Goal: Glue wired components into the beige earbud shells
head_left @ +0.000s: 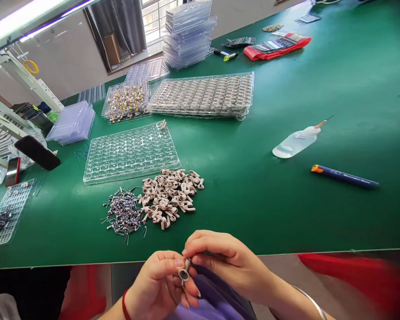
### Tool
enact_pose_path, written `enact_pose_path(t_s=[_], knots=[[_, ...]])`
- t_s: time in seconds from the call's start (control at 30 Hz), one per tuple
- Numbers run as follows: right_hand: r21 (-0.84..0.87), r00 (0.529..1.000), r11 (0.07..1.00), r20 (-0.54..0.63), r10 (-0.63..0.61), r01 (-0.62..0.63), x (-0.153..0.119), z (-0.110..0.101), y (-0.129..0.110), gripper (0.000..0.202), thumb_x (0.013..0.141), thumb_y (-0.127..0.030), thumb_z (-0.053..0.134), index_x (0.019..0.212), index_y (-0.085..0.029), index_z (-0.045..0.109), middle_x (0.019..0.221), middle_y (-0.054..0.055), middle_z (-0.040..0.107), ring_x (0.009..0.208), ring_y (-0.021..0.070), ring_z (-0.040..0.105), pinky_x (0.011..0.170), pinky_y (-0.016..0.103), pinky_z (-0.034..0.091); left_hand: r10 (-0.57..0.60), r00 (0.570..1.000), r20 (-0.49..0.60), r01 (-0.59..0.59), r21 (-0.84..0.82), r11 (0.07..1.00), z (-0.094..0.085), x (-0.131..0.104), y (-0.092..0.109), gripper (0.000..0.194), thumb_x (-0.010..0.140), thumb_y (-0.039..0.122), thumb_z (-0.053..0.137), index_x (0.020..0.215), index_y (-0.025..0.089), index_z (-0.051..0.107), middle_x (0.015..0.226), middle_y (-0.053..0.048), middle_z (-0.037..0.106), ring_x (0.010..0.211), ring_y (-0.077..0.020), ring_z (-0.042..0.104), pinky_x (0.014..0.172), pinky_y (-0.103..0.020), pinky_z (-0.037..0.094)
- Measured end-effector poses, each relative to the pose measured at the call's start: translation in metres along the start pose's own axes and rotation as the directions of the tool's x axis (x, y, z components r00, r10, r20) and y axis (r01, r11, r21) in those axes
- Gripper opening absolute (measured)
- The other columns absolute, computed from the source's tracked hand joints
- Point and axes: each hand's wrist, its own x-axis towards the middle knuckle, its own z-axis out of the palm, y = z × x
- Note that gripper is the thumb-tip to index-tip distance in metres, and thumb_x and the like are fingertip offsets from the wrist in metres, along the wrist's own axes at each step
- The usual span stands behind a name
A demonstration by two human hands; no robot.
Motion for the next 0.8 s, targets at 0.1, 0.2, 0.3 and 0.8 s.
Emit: enact_pose_path(t_s=[0.1,0.2,0.3,0.8], knots=[[0.021,0.999,0.999,0.015,0.045,-0.045,0.0009,-0.0019,0.0003,0.025,0.092,-0.035,0.056,0.081,-0.018,0.071,0.073,0.005,0.067,0.064,0.0135,0.064,0.060,0.023,0.052,-0.010,1.000,0.009,0.010,-0.013,1.000,-0.0012,0.0006,-0.0012,0.022,0.068,0.026,0.074,0.070,0.004,0.069,0.053,-0.009,0.069,0.039,-0.0140,0.063,0.035,-0.015,0.044],[0.038,0.996,0.996,0.019,0.085,-0.085,-0.0004,-0.0015,-0.0001,0.028,0.091,-0.039,0.057,0.078,-0.017,0.069,0.072,0.004,0.065,0.063,0.0133,0.062,0.059,0.023,0.051,-0.032,0.999,0.028,0.033,-0.024,0.999,-0.0007,0.0014,-0.0024,0.022,0.068,0.025,0.073,0.070,0.004,0.069,0.053,-0.010,0.068,0.040,-0.0147,0.064,0.035,-0.015,0.044],[0.091,0.992,0.988,0.035,0.121,-0.124,-0.0018,-0.0007,0.0003,0.030,0.090,-0.042,0.058,0.076,-0.017,0.068,0.071,0.004,0.064,0.063,0.0132,0.061,0.059,0.024,0.050,-0.060,0.998,0.036,0.061,-0.020,0.998,0.0011,0.0014,-0.0024,0.020,0.068,0.024,0.073,0.070,0.004,0.070,0.054,-0.010,0.069,0.041,-0.0151,0.065,0.036,-0.015,0.045],[0.257,0.987,0.954,0.070,0.142,-0.155,-0.0036,-0.0016,0.0045,0.022,0.086,-0.034,0.065,0.075,-0.016,0.067,0.071,0.002,0.060,0.064,0.0119,0.057,0.059,0.022,0.046,-0.108,0.994,0.026,0.109,-0.021,0.994,0.0034,-0.0010,-0.0026,0.020,0.065,0.024,0.074,0.070,0.005,0.071,0.053,-0.008,0.069,0.040,-0.0135,0.064,0.038,-0.015,0.049]])
